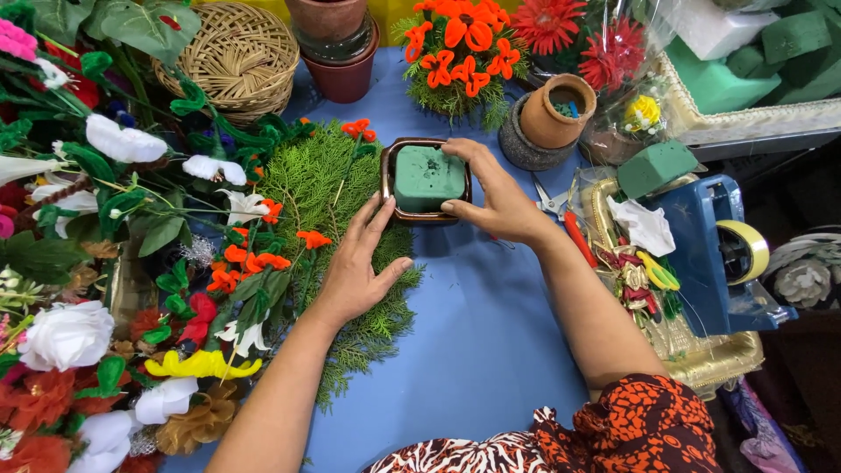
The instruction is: Cutting and fitting pieces of green floral foam into a small decorative container on a workbench.
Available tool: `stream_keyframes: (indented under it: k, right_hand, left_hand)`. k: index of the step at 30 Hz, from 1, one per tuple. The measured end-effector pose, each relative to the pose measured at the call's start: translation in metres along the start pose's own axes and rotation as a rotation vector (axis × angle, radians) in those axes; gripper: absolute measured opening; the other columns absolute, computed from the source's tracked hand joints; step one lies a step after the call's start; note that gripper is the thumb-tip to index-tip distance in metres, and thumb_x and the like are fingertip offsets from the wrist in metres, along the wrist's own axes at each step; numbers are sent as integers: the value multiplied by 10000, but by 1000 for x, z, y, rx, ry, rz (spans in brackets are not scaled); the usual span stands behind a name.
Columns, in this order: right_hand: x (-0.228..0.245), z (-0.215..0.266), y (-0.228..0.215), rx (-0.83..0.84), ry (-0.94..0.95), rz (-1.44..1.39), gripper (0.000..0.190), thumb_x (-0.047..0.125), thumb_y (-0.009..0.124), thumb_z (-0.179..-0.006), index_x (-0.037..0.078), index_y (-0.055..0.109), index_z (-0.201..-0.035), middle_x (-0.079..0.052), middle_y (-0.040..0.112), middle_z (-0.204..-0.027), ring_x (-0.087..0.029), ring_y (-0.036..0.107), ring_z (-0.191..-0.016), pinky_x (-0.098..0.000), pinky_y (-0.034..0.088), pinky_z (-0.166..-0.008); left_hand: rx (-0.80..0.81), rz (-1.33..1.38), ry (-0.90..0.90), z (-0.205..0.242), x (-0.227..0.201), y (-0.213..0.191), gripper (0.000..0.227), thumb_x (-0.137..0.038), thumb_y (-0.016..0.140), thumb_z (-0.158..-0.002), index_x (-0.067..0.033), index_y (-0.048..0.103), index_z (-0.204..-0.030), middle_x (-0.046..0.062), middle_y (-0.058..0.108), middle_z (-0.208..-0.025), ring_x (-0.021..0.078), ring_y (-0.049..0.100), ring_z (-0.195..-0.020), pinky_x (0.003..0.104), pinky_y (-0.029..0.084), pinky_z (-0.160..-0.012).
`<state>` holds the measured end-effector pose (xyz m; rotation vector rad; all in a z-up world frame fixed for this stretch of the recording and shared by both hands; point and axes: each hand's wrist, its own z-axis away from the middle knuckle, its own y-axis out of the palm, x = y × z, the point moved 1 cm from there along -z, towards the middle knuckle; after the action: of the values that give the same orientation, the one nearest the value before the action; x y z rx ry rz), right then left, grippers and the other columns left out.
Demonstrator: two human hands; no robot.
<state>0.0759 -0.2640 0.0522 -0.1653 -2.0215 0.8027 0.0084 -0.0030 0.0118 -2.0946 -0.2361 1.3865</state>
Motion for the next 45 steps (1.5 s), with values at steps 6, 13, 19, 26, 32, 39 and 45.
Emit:
stream_keyframes:
  k: [6,13,19,26,32,39,45]
  right_hand:
    - [9,-8,3,57,12,159,710,334,772,-926,161,455,-1537,-194,401,-1541,-475,409,-1427,-734,241,-1149]
    - [-2,-12,4,127,70,202,598,374,764,-930,249,546,-1472,-124,470,-1514,-448,489,-1376,-808,199,-1106]
    - [2,-13,1,130,71,169,600,331,777,-931,222,538,-1470,-155,473,-1503,-497,487,-1354,-817,181,-1110]
    - [-7,-16,-1,173,63,169,619,323,794,-909,212,534,-1460,-165,457,-1509,-504,492,-1342,-829,209,-1089]
    - [-6,-15,3,100,29,100,712,302,849,-857,179,505,-1468,-150,488,-1466,-447,513,-1362,-766,271,-1118]
    - [32,2,-14,-154,-64,102,742,320,860,-872,150,497,-1497,-123,511,-1395,-357,497,-1358,-554,352,-1158]
    - [53,48,-13,-142,215,-140,632,358,686,-974,112,457,-1510,-196,583,-1297,-347,581,-1211,-559,454,-1044]
  left_hand:
    - [7,3,-6,-1,-3,-1,819,-362,701,-938,-195,278,-1620,276,284,-1591,550,366,-1414,703,384,-1085]
    - [4,1,-2,-2,-3,-2,820,-373,700,-937,-186,282,-1617,280,289,-1585,546,369,-1414,707,380,-1085]
    - [-16,-14,17,-1,0,0,830,-345,724,-924,-192,294,-1617,265,304,-1584,539,383,-1406,693,392,-1075]
    - [-11,-43,27,0,-2,1,829,-366,706,-930,-202,282,-1623,249,312,-1584,519,393,-1408,675,394,-1081]
    - [2,-50,-3,0,-6,-1,835,-365,705,-929,-192,275,-1624,260,308,-1584,523,394,-1405,683,392,-1080]
    - [-30,1,-54,-1,-3,2,886,-371,696,-925,-173,195,-1628,274,248,-1617,496,357,-1439,673,379,-1104]
    - [-193,-120,105,2,2,8,809,-390,649,-966,-114,241,-1608,283,250,-1610,502,348,-1437,675,365,-1125]
